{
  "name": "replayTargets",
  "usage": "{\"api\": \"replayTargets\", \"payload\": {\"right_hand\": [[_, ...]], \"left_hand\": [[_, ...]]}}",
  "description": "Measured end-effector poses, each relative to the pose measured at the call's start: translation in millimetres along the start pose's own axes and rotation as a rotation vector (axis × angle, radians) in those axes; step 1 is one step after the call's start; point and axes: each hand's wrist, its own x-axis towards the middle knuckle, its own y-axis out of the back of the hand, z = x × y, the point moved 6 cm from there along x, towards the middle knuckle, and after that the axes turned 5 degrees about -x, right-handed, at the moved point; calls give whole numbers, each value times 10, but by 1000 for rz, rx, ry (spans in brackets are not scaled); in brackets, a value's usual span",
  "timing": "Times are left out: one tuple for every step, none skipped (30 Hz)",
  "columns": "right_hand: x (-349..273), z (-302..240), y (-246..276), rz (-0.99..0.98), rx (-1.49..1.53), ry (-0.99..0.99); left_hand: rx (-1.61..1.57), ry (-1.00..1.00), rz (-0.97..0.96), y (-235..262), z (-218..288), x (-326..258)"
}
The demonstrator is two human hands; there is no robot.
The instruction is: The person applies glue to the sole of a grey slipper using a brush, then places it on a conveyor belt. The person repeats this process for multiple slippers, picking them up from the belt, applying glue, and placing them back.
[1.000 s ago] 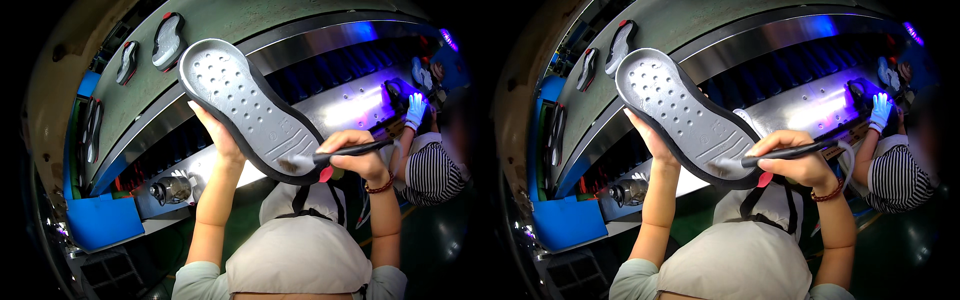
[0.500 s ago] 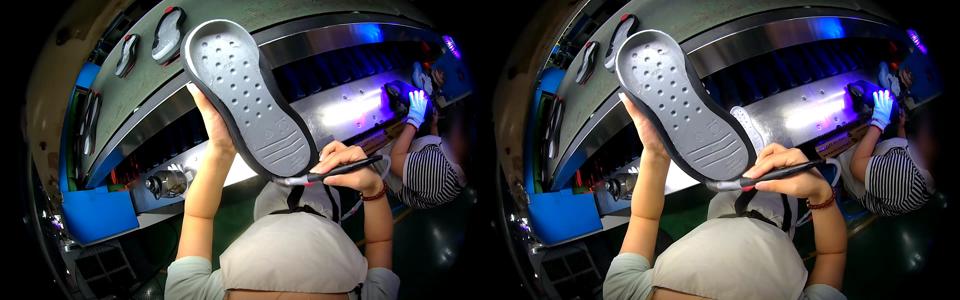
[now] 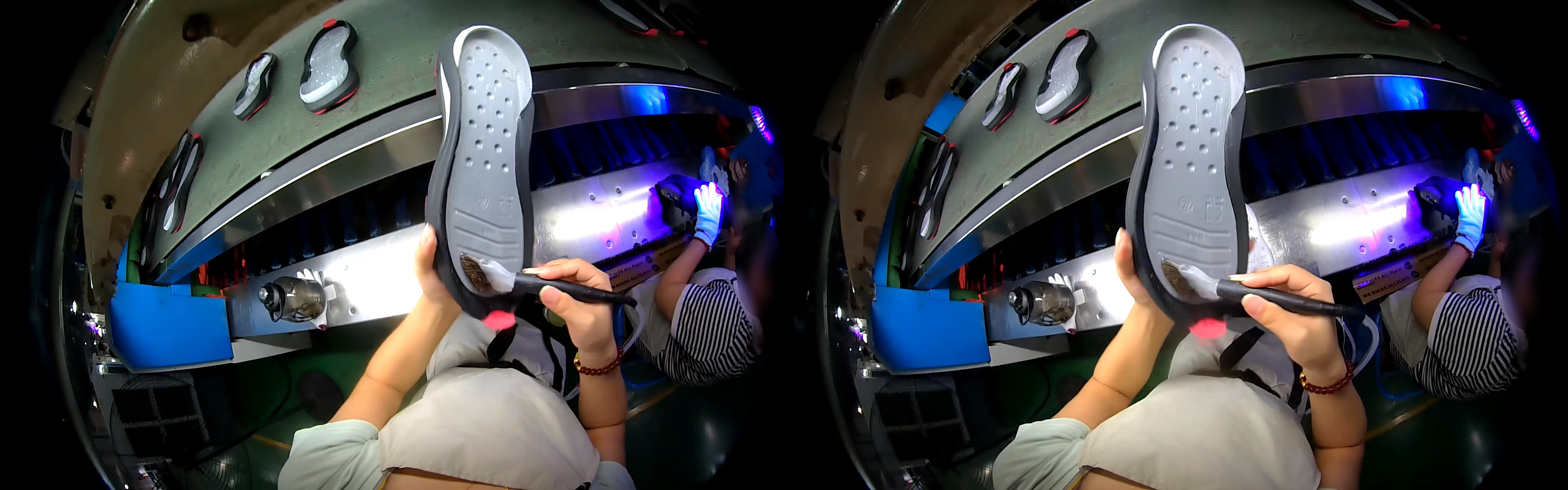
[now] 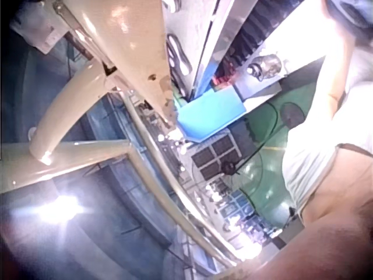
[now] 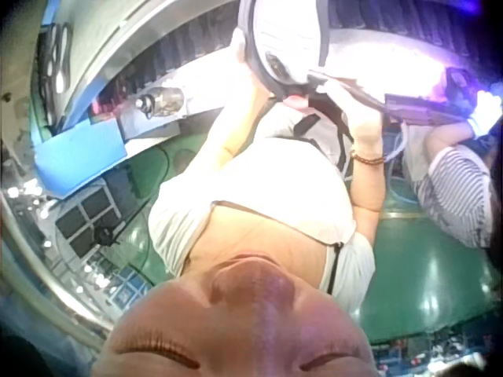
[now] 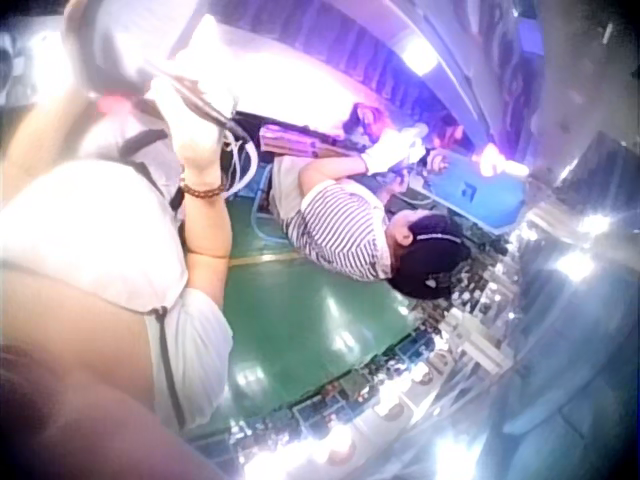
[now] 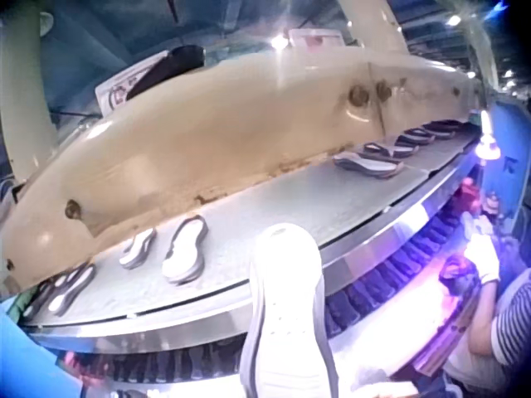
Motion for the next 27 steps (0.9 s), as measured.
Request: {"api": "replayTargets", "payload": {"right_hand": [[7, -72, -26, -25, -238, 96], [25, -178, -100, -77, -392, 234], [11, -248, -179, -157, -554, 326], [20, -223, -173, -211, -425, 341], [11, -184, -148, -263, -301, 353], [20, -85, -55, -216, -62, 206], [19, 18, 10, -165, 176, 58], [36, 40, 75, -55, 46, 52], [61, 55, 71, -17, -133, 103], [42, 53, 28, -42, -163, 139], [28, 43, -20, -70, -191, 182], [6, -14, -76, -130, -265, 225], [14, -56, -139, -215, -219, 241], [38, -16, -99, -220, -37, 171], [47, 40, -57, -223, 144, 100], [37, 124, 28, -84, 264, 13], [82, 101, 100, 44, 124, 89], [101, 88, 106, 56, 77, 110], [112, 71, 116, 68, 30, 132], [108, 24, 85, 49, -48, 187], [95, -32, 51, 31, -126, 243], [87, -70, 12, 25, -160, 274], [76, -88, -9, 30, -262, 320], [66, -117, -67, -14, -284, 333], [52, -161, -118, -57, -306, 346], [52, -217, -179, -158, -366, 411], [56, -192, -207, -213, -301, 372]], "left_hand": [[-33, 17, 23, -11, 37, 65], [-116, 62, -4, -35, 35, 129], [-139, 65, 30, -10, 53, 161], [-121, 49, 46, -14, 83, 152], [-108, 36, 60, -32, 98, 144], [-128, 20, 47, -65, 110, 142], [-149, 4, 35, -97, 122, 142], [-168, -15, 24, -117, 136, 142], [-183, 0, 10, -127, 131, 151], [-197, 16, -5, -135, 126, 162], [-207, 29, -24, -146, 136, 170], [-189, 21, -13, -140, 151, 161], [-136, 22, 13, -118, 161, 162], [-86, 29, 38, -102, 166, 174], [-35, 35, 62, -98, 170, 180], [-78, 109, 73, -159, 128, 165], [-98, 153, 69, -218, 120, 183], [-134, 168, -59, -414, 83, 151], [-119, 152, -108, -465, 76, 138], [-101, 132, -155, -514, 85, 106], [-32, 83, -121, -409, 132, 108], [36, 34, -88, -314, 187, 111], [175, -7, -83, -266, 252, 120], [313, -47, -77, -228, 335, 155], [115, -15, -143, -204, 297, 199], [-90, 30, -202, -191, 269, 242], [-284, 83, -254, -215, 246, 286]]}}
